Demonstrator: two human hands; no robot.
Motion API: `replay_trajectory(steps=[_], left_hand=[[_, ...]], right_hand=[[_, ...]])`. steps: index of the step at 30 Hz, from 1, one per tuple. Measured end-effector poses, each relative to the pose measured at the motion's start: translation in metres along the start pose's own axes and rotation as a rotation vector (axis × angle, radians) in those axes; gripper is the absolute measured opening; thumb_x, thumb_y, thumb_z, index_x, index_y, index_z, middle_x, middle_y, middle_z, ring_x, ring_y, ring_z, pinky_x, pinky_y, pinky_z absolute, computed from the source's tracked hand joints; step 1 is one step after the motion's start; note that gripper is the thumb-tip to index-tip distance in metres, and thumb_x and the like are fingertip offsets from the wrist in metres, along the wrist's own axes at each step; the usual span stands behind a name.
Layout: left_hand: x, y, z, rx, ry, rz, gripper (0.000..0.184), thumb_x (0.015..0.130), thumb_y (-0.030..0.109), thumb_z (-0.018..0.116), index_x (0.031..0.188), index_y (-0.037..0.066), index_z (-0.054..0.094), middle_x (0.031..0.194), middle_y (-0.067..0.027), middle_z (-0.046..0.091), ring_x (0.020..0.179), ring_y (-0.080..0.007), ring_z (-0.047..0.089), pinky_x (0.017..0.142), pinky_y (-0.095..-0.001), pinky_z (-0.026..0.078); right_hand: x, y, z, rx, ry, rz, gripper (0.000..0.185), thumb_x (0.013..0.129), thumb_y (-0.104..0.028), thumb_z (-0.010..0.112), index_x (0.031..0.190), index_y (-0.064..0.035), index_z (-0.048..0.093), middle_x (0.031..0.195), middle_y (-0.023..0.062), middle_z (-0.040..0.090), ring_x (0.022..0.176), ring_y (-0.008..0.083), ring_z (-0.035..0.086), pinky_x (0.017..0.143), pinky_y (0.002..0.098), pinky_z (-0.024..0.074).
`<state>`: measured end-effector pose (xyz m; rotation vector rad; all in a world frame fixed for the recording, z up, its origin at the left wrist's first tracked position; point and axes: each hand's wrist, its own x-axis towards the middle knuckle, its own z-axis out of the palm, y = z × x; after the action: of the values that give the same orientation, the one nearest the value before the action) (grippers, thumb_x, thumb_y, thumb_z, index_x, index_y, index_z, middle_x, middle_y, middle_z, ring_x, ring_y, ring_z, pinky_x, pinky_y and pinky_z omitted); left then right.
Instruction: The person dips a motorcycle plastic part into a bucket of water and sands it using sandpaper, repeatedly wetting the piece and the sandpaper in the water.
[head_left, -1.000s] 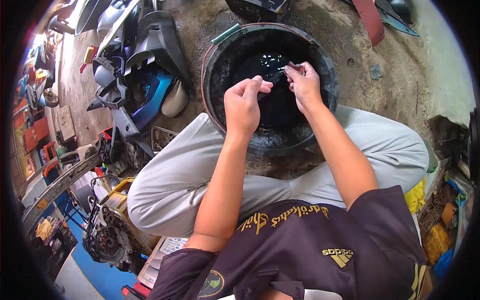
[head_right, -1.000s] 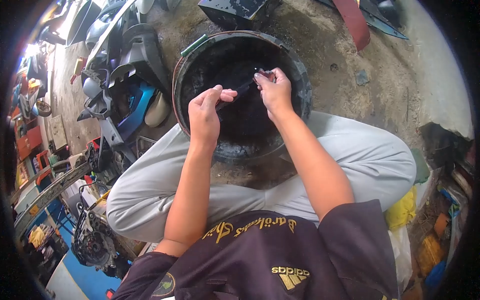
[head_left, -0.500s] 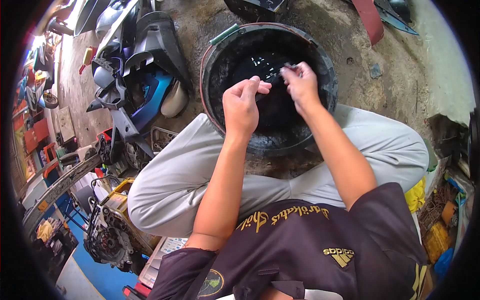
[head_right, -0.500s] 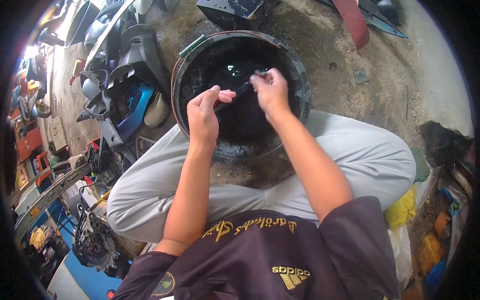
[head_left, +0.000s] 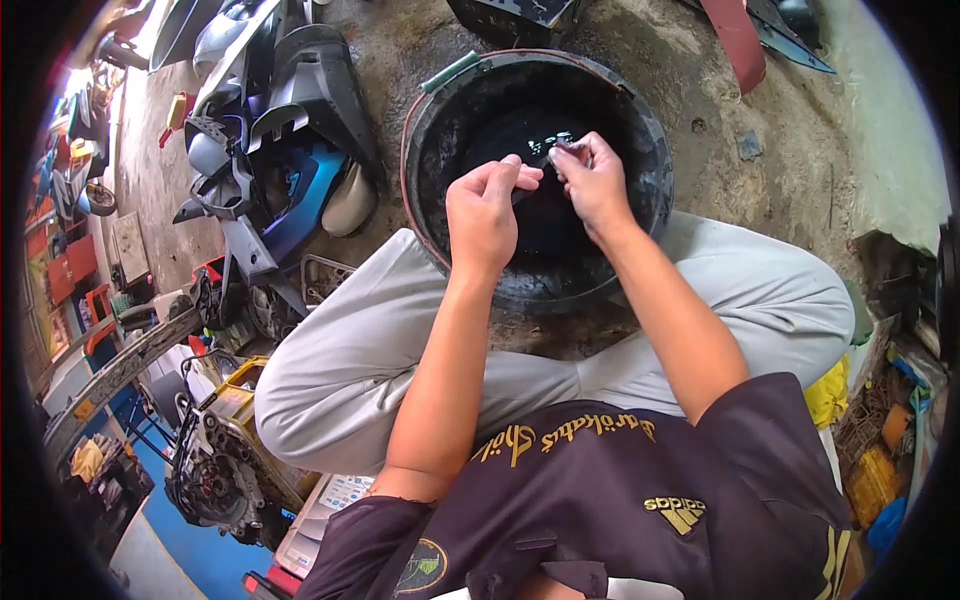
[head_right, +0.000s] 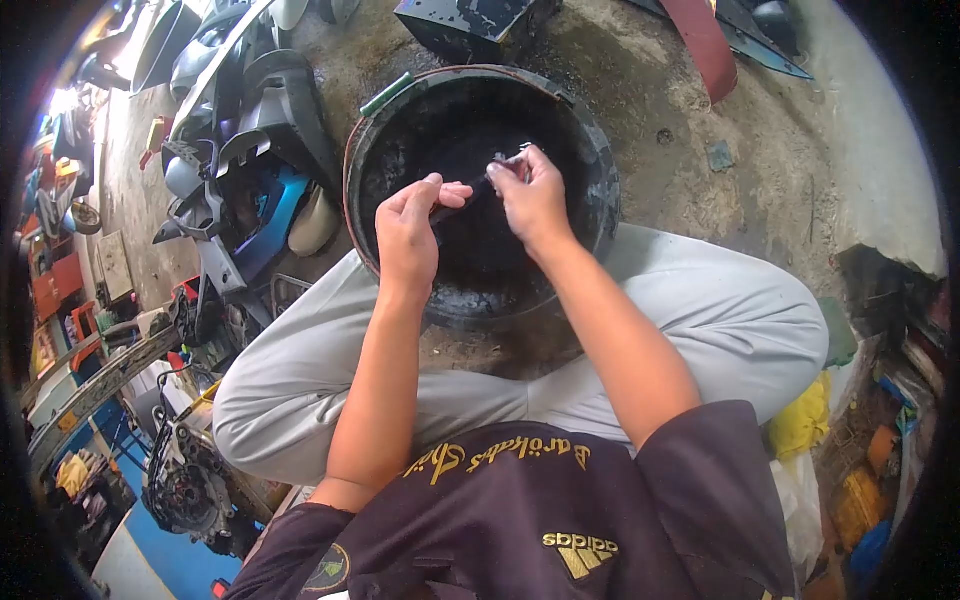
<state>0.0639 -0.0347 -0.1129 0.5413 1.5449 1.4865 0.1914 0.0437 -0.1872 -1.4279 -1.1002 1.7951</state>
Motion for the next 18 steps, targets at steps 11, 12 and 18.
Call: replay_trajectory(steps=[11, 12, 18], left_hand=[[-0.002, 0.002, 0.002, 0.02, 0.006, 0.012, 0.033, 0.101, 0.015, 0.061, 0.08, -0.007, 0.073, 0.087, -0.0142, 0.076, 0.085, -0.0178, 0.07, 0.088, -0.0313, 0.052], [-0.001, 0.002, 0.002, 0.002, 0.006, 0.015, 0.032, 0.101, 0.015, 0.061, 0.08, -0.007, 0.073, 0.087, -0.0142, 0.076, 0.085, -0.0179, 0.07, 0.089, -0.0313, 0.052], [-0.001, 0.004, 0.0, -0.017, 0.006, 0.012, 0.032, 0.101, 0.014, 0.06, 0.081, -0.007, 0.073, 0.088, -0.0146, 0.076, 0.086, -0.0183, 0.07, 0.089, -0.0317, 0.052]], right_hand=[[0.026, 0.003, -0.018, 0.123, 0.117, 0.008, 0.013, 0.094, -0.007, 0.072, 0.092, -0.0102, 0.06, 0.082, -0.0008, 0.064, 0.068, 0.0046, 0.053, 0.054, 0.0208, 0.0381], [0.022, 0.001, -0.016, 0.173, 0.097, 0.029, 0.013, 0.094, -0.007, 0.072, 0.093, -0.0104, 0.06, 0.083, -0.0008, 0.064, 0.068, 0.0045, 0.052, 0.055, 0.0205, 0.038], [0.012, -0.004, -0.016, 0.244, -0.04, 0.077, 0.015, 0.094, -0.006, 0.073, 0.094, -0.0109, 0.059, 0.088, 0.0005, 0.065, 0.07, 0.004, 0.054, 0.056, 0.02, 0.0389]])
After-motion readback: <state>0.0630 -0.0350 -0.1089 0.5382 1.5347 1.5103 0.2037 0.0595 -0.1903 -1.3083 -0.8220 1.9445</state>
